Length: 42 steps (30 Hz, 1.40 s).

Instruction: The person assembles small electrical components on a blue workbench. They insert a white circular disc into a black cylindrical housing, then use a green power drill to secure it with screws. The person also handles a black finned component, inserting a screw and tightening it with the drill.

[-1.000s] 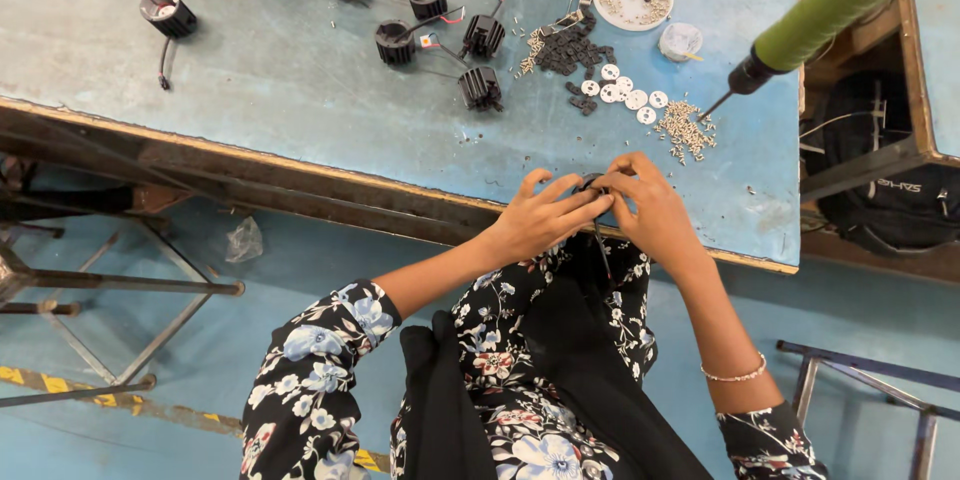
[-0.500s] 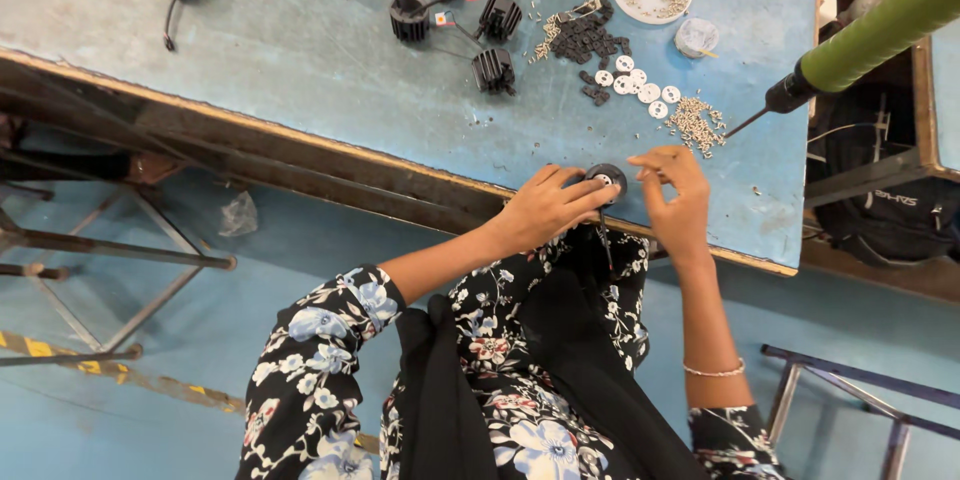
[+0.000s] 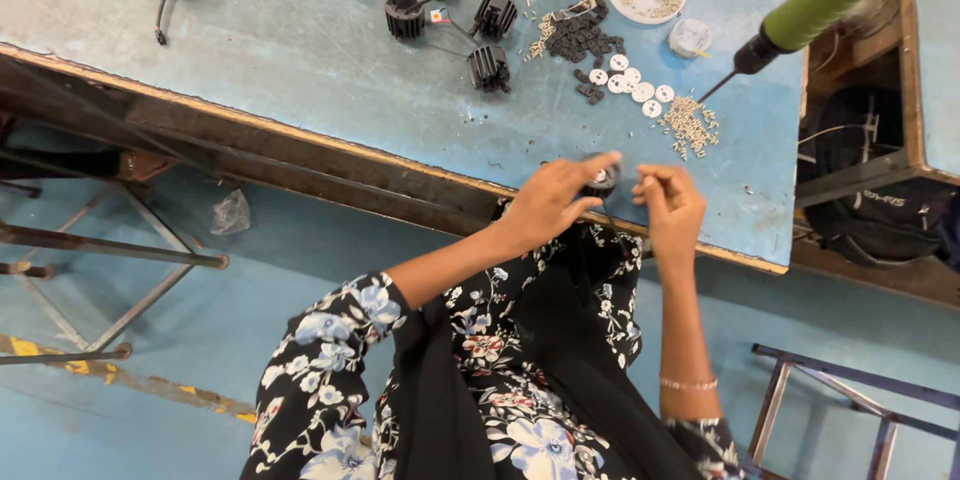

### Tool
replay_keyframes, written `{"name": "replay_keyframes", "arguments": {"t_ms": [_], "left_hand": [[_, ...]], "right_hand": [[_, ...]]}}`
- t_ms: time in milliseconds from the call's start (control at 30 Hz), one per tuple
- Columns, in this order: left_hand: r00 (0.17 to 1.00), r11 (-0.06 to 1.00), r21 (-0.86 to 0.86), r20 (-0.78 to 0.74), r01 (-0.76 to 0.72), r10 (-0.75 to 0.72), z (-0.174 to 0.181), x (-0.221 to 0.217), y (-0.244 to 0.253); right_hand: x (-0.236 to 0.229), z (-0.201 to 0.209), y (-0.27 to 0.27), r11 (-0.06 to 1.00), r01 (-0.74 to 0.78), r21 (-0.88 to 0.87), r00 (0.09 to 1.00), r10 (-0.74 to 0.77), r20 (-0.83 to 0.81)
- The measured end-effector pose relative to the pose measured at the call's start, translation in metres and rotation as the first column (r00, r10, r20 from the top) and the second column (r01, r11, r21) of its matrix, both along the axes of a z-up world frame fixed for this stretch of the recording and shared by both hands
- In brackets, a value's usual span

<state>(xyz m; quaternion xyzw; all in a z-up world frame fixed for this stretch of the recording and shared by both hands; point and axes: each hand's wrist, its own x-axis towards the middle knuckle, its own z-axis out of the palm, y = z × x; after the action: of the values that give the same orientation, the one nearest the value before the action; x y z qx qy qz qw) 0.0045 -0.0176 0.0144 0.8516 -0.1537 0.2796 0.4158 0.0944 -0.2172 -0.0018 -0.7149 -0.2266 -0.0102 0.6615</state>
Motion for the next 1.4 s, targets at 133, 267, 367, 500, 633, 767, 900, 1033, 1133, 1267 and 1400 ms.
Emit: {"name": "replay_keyframes", "arguments": {"t_ms": [133, 267, 367, 500, 633, 767, 900, 1033, 1133, 1267, 1400], "left_hand": [[0.998, 0.971, -0.235, 0.036, -0.043, 0.053, 0.015, -0.013, -0.003], [0.998, 0.921, -0.385, 0.0, -0.059, 0.064, 0.027, -0.027, -0.014], [0.999, 0.879, -0.475, -0.004, -0.038, 0.041, 0.034, -0.038, -0.017], [0.997, 0.894, -0.448, 0.074, 0.001, 0.036, 0.04, -0.049, -0.017], [0.986, 0.935, -0.342, 0.162, 0.09, -0.036, 0.045, -0.058, -0.014], [0.946, 0.991, -0.043, 0.305, 0.126, -0.108, 0.052, -0.064, -0.013], [0.957, 0.991, 0.116, 0.277, 0.06, -0.09, 0.058, -0.072, -0.01], [0.969, 0.99, 0.128, 0.23, 0.063, -0.091, 0.064, -0.078, -0.009], [0.972, 0.986, 0.156, 0.217, 0.059, -0.093, 0.068, -0.078, -0.006], [0.97, 0.966, 0.249, 0.244, -0.072, 0.009, 0.075, -0.084, -0.01], [0.973, 0.946, 0.27, 0.193, -0.179, 0.129, 0.08, -0.091, -0.023]], "right_hand": [[-0.029, 0.007, -0.004, 0.987, -0.158, -0.009, 0.952, 0.15, -0.267], [-0.048, 0.017, -0.006, 0.951, -0.305, 0.053, 0.923, 0.309, -0.227], [-0.054, 0.023, -0.005, 0.948, -0.311, 0.061, 0.931, 0.317, -0.181], [-0.061, 0.033, -0.008, 0.954, -0.294, -0.063, 0.95, 0.284, -0.127], [-0.067, 0.052, -0.012, 0.912, -0.384, 0.146, 0.903, 0.404, -0.148], [-0.073, 0.062, -0.012, 0.771, -0.504, 0.389, 0.802, 0.585, -0.123], [-0.075, 0.055, -0.013, 0.817, -0.466, 0.34, 0.849, 0.521, -0.087], [-0.075, 0.045, -0.018, 0.827, -0.448, 0.34, 0.867, 0.495, -0.059], [-0.074, 0.042, -0.02, 0.823, -0.442, 0.357, 0.87, 0.49, -0.05], [-0.073, 0.045, -0.016, 0.825, -0.434, 0.361, 0.88, 0.474, -0.023], [-0.075, 0.053, -0.014, 0.846, -0.42, 0.328, 0.892, 0.452, -0.026]]}}
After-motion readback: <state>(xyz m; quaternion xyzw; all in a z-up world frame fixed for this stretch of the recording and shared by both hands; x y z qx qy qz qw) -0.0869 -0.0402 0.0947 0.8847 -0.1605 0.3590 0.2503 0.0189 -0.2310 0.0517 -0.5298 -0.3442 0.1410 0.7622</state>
